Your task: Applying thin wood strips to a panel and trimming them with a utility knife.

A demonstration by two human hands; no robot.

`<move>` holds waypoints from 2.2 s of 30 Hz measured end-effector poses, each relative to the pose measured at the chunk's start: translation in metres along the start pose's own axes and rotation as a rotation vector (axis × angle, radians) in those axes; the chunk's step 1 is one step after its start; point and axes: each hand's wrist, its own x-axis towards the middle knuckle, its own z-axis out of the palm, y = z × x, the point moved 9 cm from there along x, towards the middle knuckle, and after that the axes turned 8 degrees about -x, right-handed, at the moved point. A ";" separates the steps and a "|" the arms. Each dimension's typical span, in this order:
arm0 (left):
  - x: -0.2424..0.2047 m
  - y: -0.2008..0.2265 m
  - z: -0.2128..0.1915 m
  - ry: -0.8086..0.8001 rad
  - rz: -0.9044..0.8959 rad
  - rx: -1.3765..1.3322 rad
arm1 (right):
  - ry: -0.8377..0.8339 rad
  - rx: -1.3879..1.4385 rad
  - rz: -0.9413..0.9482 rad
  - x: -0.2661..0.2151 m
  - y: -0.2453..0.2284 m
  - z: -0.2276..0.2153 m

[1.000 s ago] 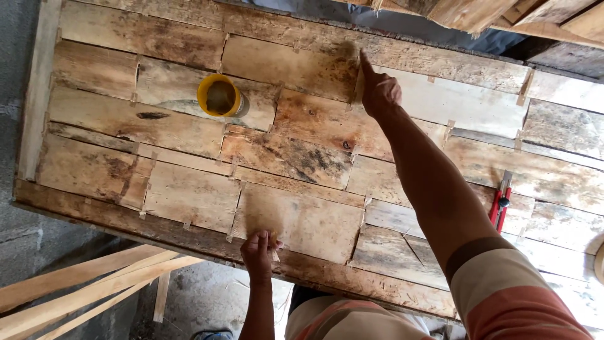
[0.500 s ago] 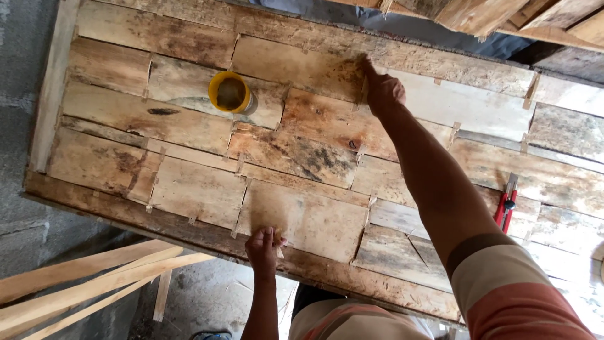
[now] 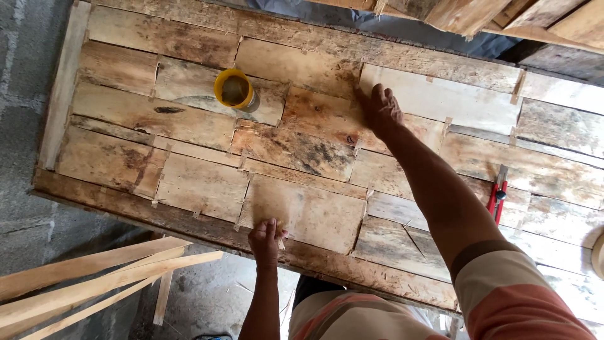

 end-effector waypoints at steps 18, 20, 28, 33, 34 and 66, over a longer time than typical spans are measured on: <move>-0.003 0.012 0.004 0.001 0.040 0.061 | 0.165 -0.302 -0.259 -0.041 -0.020 0.006; -0.004 0.011 0.006 -0.007 0.037 0.030 | 0.116 -0.359 -0.282 -0.046 -0.024 -0.005; -0.004 0.009 0.004 0.003 0.021 0.015 | -0.086 0.172 0.031 0.004 0.021 0.001; -0.001 -0.005 -0.001 0.005 -0.019 -0.026 | -0.324 0.122 0.219 0.019 0.021 -0.016; 0.000 -0.005 -0.001 0.006 -0.018 -0.027 | -0.324 0.121 0.218 0.027 0.024 -0.008; -0.003 0.003 0.004 -0.050 -0.036 0.049 | -0.379 -0.016 0.201 0.033 0.002 -0.018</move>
